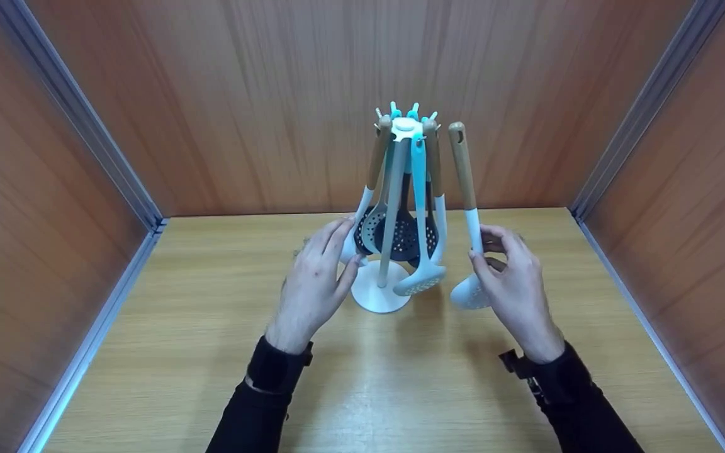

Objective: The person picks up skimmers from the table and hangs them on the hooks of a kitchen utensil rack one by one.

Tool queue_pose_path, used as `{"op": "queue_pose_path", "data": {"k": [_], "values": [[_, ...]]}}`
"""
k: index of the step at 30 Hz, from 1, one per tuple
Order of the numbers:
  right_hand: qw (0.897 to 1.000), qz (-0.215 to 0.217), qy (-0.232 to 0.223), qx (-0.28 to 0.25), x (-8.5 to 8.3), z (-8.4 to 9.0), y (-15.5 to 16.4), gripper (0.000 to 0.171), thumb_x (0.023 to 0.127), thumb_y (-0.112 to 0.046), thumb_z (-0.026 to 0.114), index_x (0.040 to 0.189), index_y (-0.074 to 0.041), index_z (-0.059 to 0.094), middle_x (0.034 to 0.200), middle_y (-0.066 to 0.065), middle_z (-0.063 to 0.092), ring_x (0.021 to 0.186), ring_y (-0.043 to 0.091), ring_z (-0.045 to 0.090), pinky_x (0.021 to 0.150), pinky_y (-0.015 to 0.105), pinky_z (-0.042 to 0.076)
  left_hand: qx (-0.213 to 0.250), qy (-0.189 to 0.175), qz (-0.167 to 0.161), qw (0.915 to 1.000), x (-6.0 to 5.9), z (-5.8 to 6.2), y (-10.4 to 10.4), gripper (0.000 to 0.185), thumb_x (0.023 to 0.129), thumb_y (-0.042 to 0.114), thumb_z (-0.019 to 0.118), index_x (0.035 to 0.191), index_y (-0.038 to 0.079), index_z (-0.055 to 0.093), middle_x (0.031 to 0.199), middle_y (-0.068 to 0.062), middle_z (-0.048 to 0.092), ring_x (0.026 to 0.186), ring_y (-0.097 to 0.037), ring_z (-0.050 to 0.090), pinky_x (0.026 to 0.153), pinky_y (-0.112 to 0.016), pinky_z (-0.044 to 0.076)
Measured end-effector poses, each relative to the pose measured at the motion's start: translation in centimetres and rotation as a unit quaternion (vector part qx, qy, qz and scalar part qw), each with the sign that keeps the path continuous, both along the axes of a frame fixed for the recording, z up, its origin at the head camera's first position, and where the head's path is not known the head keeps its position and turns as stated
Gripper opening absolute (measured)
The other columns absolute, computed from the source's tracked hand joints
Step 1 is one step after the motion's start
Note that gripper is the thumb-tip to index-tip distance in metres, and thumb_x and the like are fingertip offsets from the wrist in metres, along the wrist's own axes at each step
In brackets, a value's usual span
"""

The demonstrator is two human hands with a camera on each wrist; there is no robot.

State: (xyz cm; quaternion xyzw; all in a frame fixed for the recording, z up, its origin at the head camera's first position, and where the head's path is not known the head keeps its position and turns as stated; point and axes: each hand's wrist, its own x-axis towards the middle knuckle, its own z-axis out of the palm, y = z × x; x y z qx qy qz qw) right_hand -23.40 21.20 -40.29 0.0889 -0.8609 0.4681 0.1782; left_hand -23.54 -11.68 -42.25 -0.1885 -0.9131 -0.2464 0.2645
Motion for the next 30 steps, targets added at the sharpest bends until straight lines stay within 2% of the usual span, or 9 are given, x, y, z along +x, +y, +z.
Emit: {"op": "queue_pose_path", "data": {"k": [9,16,23,30], "values": [[1.000,0.007,0.010,-0.015,1.1,0.6,-1.2,0.046,0.109,-0.001,0.081,0.153,-0.003,0.067,0.139,0.016,0.075,0.132,0.029,0.077,0.109,0.042,0.071,-0.001,0.000,0.001,1.0000,0.2,0.1,0.1,0.061,0.116,0.025,0.076,0.172,0.010,0.056,0.168,-0.016,0.066,0.152,-0.036,0.068,0.126,-0.059,0.061],[1.000,0.020,0.012,-0.015,1.7,0.7,-2.3,0.046,0.109,-0.003,0.082,0.152,-0.002,0.066,0.139,0.015,0.075,0.130,0.029,0.077,0.109,0.044,0.072,0.004,0.000,-0.004,1.0000,0.6,0.3,0.4,0.059,0.117,0.026,0.074,0.172,0.010,0.056,0.167,-0.016,0.066,0.151,-0.035,0.068,0.126,-0.058,0.062],[0.999,0.031,0.010,-0.019,1.9,0.5,-3.4,0.044,0.109,-0.004,0.083,0.150,-0.004,0.066,0.138,0.013,0.075,0.128,0.027,0.077,0.106,0.046,0.073,0.043,-0.019,-0.015,0.9988,1.2,0.6,0.7,0.061,0.117,0.027,0.075,0.173,0.013,0.055,0.169,-0.014,0.065,0.152,-0.033,0.068,0.129,-0.055,0.060],[0.999,0.043,0.008,-0.024,1.9,0.0,-4.5,0.044,0.108,-0.004,0.084,0.149,-0.005,0.067,0.136,0.012,0.075,0.125,0.026,0.077,0.105,0.042,0.073,0.093,-0.034,-0.017,0.9949,2.0,1.3,1.7,0.060,0.117,0.025,0.076,0.172,0.014,0.056,0.166,-0.014,0.067,0.148,-0.033,0.070,0.127,-0.054,0.062]]}}
